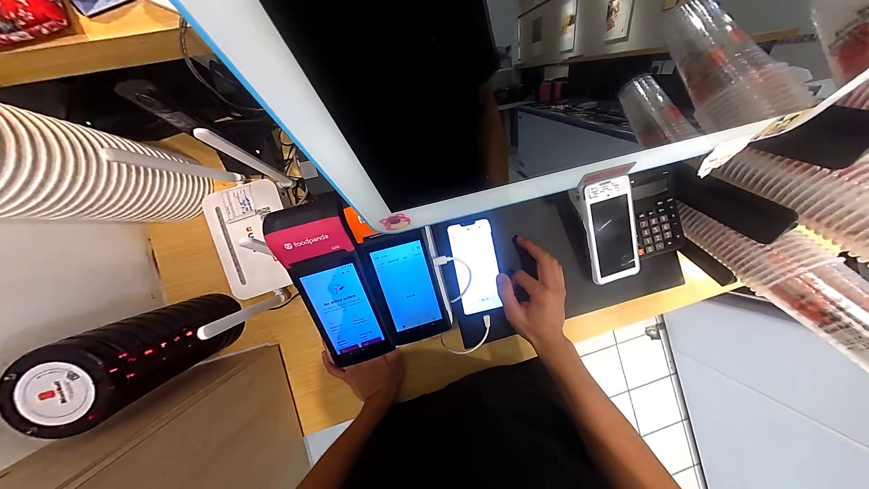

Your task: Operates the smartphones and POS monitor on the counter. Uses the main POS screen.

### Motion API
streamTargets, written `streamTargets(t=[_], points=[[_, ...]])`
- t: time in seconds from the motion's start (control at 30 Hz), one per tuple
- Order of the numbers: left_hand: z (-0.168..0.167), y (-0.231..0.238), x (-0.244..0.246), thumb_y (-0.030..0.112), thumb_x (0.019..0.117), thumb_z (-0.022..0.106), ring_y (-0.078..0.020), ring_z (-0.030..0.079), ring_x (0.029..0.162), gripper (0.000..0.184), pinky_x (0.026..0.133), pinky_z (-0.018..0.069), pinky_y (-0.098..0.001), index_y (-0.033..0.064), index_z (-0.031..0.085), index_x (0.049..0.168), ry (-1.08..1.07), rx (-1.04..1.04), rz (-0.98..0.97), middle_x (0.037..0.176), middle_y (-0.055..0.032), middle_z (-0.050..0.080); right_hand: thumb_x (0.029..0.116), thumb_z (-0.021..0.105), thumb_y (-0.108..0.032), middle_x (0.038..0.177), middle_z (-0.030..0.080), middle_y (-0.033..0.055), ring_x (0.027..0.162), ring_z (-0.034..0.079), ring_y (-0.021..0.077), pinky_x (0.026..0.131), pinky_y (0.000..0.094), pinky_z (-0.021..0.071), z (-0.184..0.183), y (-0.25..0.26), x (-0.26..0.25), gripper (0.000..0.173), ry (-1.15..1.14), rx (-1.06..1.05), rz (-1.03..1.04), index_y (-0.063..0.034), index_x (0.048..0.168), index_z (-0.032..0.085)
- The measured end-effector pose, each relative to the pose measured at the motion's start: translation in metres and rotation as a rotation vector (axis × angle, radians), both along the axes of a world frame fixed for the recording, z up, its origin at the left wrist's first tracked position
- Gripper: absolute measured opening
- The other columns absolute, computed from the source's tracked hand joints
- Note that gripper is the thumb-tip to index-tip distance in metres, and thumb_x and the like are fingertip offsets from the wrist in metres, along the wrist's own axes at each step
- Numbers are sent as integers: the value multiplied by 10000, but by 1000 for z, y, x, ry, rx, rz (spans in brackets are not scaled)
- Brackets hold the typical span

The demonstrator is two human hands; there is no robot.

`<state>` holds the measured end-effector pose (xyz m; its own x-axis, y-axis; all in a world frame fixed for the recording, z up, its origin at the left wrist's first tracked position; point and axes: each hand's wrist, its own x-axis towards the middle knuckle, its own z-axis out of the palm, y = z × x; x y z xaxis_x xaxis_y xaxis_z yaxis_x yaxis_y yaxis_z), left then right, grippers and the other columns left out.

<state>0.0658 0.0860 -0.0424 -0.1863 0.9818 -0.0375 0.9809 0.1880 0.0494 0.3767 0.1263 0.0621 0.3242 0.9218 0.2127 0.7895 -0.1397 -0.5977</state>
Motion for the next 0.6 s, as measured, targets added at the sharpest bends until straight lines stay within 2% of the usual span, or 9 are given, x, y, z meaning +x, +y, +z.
streamTargets(t=[0.17,0.27,0.6], points=[[-1,0,1,460,906,344,-485,449,1390,660,1159,176,-691,1,682,1239,8,-1,10,1395,-287,577,898,588,-443,1413,614,81,1305,544,277,1024,464,456,1,0,0,390,-21,-11,16,-169,625,639],[-1,0,1,470,909,341,-487,455,1385,669,1158,172,-696,-1,683,1239,9,5,14,1391,-285,581,879,619,-433,1414,613,74,1313,539,276,1030,469,456,1,1,0,368,-39,-29,10,-172,621,632],[0,-1,1,458,906,344,-483,444,1397,658,1159,166,-699,3,684,1239,5,-20,12,1398,-280,579,960,602,-353,1408,625,53,1309,554,257,1030,454,478,-1,1,0,411,-20,-33,-14,-145,608,644]])
